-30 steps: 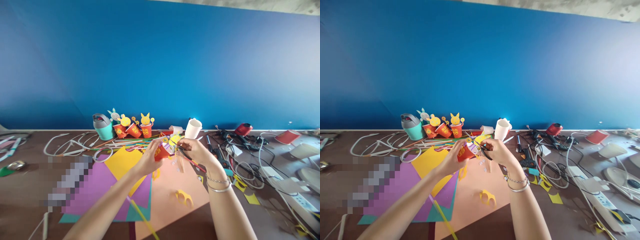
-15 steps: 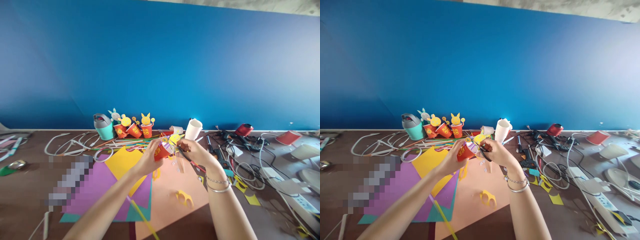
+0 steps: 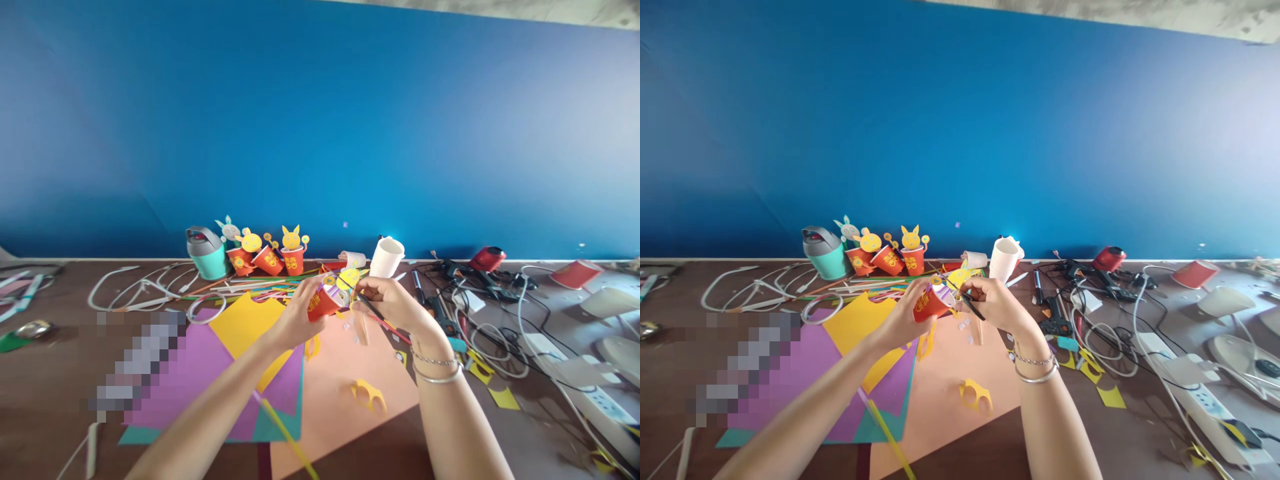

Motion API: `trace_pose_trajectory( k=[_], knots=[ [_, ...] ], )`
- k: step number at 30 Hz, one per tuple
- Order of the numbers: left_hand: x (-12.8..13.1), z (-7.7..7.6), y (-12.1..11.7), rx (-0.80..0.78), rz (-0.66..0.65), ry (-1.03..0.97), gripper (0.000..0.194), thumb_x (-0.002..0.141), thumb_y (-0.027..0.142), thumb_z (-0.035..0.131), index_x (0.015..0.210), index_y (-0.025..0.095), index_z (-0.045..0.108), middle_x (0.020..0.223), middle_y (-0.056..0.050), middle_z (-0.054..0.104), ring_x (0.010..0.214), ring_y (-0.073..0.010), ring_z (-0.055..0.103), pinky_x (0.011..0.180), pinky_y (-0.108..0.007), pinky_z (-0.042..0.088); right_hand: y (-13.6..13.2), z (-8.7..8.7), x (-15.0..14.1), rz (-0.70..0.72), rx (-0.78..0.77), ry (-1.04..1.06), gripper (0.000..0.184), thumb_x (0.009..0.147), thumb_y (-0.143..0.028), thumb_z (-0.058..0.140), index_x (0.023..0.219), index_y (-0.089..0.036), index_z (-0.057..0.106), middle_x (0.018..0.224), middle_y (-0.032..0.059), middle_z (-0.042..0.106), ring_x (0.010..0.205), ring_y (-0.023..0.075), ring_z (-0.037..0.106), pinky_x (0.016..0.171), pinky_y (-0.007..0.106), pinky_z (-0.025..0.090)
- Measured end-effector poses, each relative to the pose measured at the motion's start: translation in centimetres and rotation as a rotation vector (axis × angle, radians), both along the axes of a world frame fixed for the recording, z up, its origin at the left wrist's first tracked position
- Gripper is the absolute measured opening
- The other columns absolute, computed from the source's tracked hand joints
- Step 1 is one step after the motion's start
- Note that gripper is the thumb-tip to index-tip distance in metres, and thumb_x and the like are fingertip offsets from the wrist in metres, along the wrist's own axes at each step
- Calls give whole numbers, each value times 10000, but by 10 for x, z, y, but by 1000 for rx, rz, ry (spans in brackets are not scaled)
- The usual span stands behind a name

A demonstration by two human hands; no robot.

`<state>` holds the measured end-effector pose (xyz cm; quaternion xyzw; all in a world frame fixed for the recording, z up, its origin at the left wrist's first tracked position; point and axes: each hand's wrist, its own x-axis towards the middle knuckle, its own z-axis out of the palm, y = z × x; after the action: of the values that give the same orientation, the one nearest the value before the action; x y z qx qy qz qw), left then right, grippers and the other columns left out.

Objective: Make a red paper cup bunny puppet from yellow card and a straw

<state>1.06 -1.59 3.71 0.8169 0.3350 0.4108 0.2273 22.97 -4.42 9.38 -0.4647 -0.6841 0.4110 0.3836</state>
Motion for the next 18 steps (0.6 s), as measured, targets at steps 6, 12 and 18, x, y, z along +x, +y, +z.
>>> trace_pose_trajectory(
  k=[6, 12, 18],
  knots=[
    [-3, -2, 3, -201, 108, -143, 696, 685, 185, 630, 1335, 200, 384, 1348, -135, 453, 1235, -297, 444, 1003, -426, 399, 1, 3, 6, -188, 30, 90, 353, 675, -412, 713, 904, -185, 569, 627, -32, 552, 478, 96, 480, 464, 224, 377],
    [-3, 4, 9, -468, 236, -405, 754, 636, 308, 709, 1312, 211, 389, 1291, -120, 491, 1161, -278, 505, 906, -385, 463, 0, 5, 15, -500, 56, -488, 242, 727, -384, 623, 869, -189, 595, 650, 20, 627, 617, 176, 587, 538, 252, 358],
    [0, 3, 9, -515, 251, -574, 712, 656, 326, 717, 1283, 233, 393, 1285, -106, 473, 1097, -242, 546, 871, -359, 482, 5, -12, -4, -285, -82, -1077, 203, 740, -275, 580, 878, -146, 654, 885, 135, 705, 815, 248, 660, 573, 268, 370]
  ],
)
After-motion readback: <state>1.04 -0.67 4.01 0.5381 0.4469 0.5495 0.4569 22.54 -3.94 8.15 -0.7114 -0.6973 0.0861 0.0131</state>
